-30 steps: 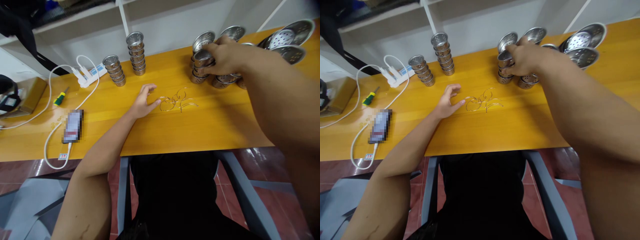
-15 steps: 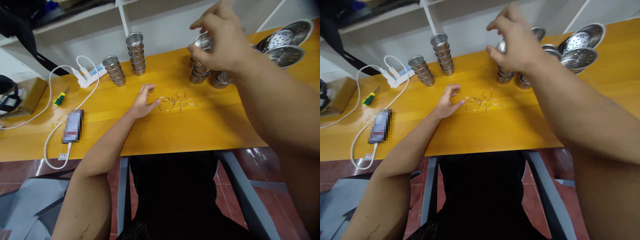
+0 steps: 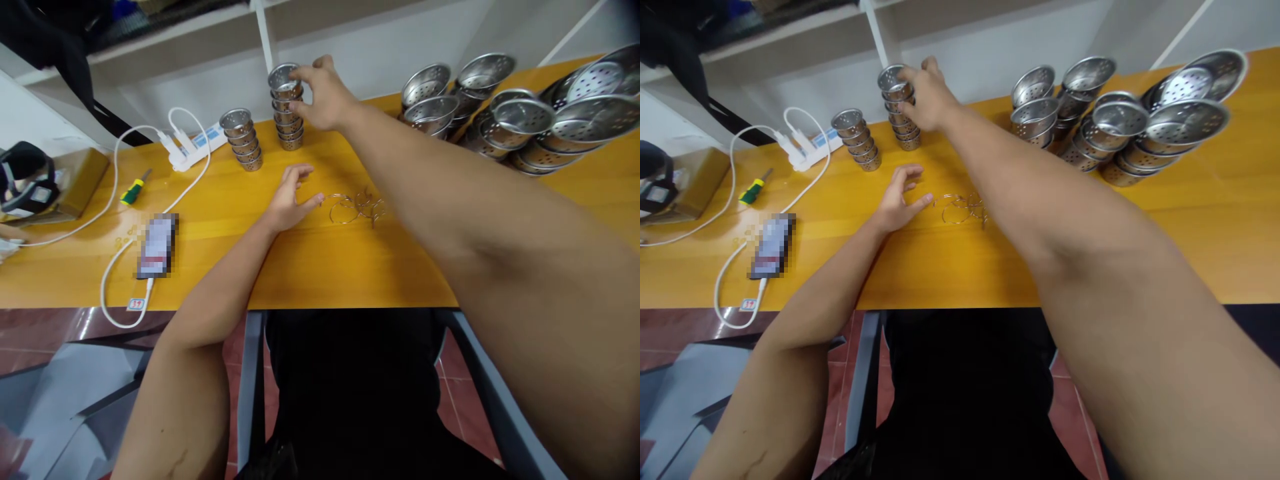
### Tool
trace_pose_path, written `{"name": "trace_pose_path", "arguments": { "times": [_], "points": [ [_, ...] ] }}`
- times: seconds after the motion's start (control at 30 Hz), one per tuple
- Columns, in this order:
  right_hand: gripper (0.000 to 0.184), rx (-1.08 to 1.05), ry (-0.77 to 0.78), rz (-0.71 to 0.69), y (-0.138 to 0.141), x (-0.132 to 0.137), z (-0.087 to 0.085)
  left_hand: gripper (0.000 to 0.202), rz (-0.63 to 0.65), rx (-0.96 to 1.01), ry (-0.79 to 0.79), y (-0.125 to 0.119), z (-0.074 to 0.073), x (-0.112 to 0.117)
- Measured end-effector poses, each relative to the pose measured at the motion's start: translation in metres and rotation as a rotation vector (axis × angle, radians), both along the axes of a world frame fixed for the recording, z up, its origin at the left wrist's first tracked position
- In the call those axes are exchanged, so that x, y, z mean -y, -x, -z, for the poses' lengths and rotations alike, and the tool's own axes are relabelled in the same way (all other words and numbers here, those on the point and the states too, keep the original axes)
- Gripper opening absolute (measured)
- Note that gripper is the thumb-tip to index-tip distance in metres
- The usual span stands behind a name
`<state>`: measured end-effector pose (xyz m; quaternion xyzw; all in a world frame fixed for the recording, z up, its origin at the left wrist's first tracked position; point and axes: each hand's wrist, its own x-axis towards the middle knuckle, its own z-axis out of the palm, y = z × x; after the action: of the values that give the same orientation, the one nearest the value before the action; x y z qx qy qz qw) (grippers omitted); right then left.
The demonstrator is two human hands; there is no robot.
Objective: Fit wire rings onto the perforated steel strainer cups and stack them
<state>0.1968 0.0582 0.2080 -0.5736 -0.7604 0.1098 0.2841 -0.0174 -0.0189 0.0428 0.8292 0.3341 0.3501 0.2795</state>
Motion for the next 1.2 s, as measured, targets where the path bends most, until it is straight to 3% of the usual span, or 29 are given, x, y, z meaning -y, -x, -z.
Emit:
{"name": "trace_pose_path", "arguments": {
  "times": [0.1, 0.23, 0.4, 0.7, 0.93, 1.2],
  "points": [
    [0.049, 0.029, 0.024, 0.063, 0.012, -0.003, -0.001, 0.079, -0.009, 0.006, 0.007, 0.001, 0.000, 0.000],
    [0.039, 0.056, 0.015, 0.113, 0.018, 0.003, -0.004, 0.075, -0.004, 0.017, -0.001, 0.002, 0.006, -0.005],
    [0.039, 0.032, 0.001, 0.114, 0.010, 0.010, -0.003, 0.077, 0.009, 0.026, 0.002, 0.001, 0.010, -0.009],
    [0.030, -0.039, -0.026, 0.152, 0.000, 0.002, 0.018, 0.077, -0.062, 0.059, 0.067, 0.004, 0.002, -0.008],
    [0.034, -0.050, -0.040, 0.131, -0.004, 0.006, 0.012, 0.080, -0.093, 0.064, 0.083, 0.006, 0.009, -0.015],
    [0.031, -0.038, -0.021, 0.103, 0.003, 0.006, 0.016, 0.079, -0.109, 0.075, 0.076, 0.007, 0.011, -0.018]
  ]
}}
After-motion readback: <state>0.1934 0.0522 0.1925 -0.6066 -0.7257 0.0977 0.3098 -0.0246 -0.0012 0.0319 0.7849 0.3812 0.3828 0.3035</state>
